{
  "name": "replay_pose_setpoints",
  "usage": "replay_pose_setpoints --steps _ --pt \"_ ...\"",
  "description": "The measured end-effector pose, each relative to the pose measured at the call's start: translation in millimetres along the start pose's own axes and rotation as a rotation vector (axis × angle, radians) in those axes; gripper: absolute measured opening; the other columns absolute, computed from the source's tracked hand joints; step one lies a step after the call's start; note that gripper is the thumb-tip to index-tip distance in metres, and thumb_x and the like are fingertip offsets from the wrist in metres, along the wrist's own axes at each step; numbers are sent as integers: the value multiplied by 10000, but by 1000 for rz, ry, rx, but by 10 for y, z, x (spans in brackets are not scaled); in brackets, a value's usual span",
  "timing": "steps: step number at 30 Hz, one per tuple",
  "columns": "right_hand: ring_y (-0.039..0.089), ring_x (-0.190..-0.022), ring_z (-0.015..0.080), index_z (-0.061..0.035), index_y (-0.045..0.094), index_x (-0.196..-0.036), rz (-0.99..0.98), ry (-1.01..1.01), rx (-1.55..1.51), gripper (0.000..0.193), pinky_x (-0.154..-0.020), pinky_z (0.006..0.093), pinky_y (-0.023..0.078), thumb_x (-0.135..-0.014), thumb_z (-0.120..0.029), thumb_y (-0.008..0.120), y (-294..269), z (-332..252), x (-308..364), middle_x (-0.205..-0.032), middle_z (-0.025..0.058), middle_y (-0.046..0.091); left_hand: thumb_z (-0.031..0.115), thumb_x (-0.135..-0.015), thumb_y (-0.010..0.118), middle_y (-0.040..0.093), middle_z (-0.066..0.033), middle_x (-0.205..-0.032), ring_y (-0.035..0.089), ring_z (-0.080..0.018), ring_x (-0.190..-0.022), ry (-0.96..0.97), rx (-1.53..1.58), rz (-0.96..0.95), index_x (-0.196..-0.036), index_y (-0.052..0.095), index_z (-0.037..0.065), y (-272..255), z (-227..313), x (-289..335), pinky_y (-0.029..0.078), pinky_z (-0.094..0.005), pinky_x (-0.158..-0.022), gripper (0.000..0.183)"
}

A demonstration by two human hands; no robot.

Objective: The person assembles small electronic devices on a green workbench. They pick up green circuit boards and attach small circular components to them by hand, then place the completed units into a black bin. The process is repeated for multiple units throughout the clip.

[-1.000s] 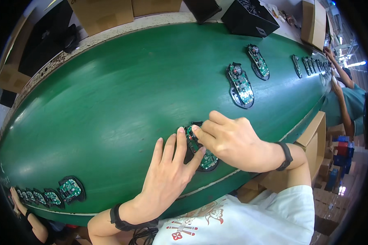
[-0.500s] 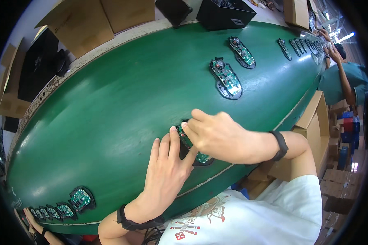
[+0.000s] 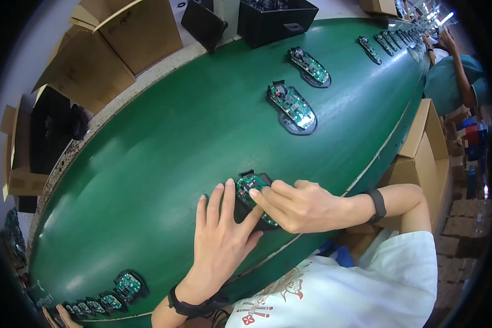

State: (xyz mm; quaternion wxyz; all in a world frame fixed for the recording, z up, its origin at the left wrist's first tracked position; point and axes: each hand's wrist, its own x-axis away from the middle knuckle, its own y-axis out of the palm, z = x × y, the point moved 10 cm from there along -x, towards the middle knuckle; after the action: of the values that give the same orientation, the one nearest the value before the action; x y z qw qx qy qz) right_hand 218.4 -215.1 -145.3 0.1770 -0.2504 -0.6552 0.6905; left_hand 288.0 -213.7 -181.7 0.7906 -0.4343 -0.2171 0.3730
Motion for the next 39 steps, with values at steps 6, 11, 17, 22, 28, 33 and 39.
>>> replay_pose_setpoints --steps 6,11,17,22,28,33,39 --pt "526 -702 123 47 662 -1254 -29 121 -107 525 -445 236 357 -755 -114 684 106 199 -110 -797 4 572 314 -701 863 425 -198 -1492 411 -413 -1346 15 17 -27 -1219 703 249 8 -25 -43 370 -591 -1096 546" --pt "555 -692 144 9 695 -1188 -21 131 -229 481 -460 255 441 -717 -82 727 -10 262 61 -848 6 631 301 -702 855 471 -177 -1421 473 -354 -1236 -10 -65 -10 -1265 681 307 -9 -60 -41 375 -582 -1094 589" --pt "570 -767 138 -74 740 -995 20 333 -419 251 -483 273 482 -750 -114 774 -21 524 237 -863 -10 625 79 -805 656 515 -106 -1103 481 -247 -954 -64 -297 -39 -1375 600 356 -2 -34 148 403 -566 -1077 636" --pt "565 -726 137 -112 745 -884 12 386 -535 183 -457 272 453 -717 -106 821 107 475 340 -836 -16 636 43 -807 632 505 -92 -1090 473 -250 -967 -89 -323 -17 -1384 584 410 52 -34 205 397 -584 -1081 686" --pt "558 -731 157 -115 745 -855 35 412 -539 176 -458 271 452 -703 -114 833 181 477 318 -828 -21 630 203 -769 752 534 -104 -1306 494 -289 -1141 -107 -236 22 -1380 578 434 74 -87 164 386 -599 -1089 676" --pt "551 -760 156 -104 732 -857 36 409 -517 145 -482 272 470 -730 -128 799 192 481 313 -837 -20 614 227 -775 760 517 -131 -1424 500 -322 -1211 -112 -166 8 -1380 579 430 124 -125 128 381 -608 -1090 663" --pt "597 -827 154 -106 745 -947 50 314 -457 227 -501 266 480 -728 -134 800 133 372 336 -922 -4 658 217 -786 752 512 -137 -1428 506 -329 -1211 -96 -134 40 -1393 571 420 151 -148 119 390 -610 -1078 666"
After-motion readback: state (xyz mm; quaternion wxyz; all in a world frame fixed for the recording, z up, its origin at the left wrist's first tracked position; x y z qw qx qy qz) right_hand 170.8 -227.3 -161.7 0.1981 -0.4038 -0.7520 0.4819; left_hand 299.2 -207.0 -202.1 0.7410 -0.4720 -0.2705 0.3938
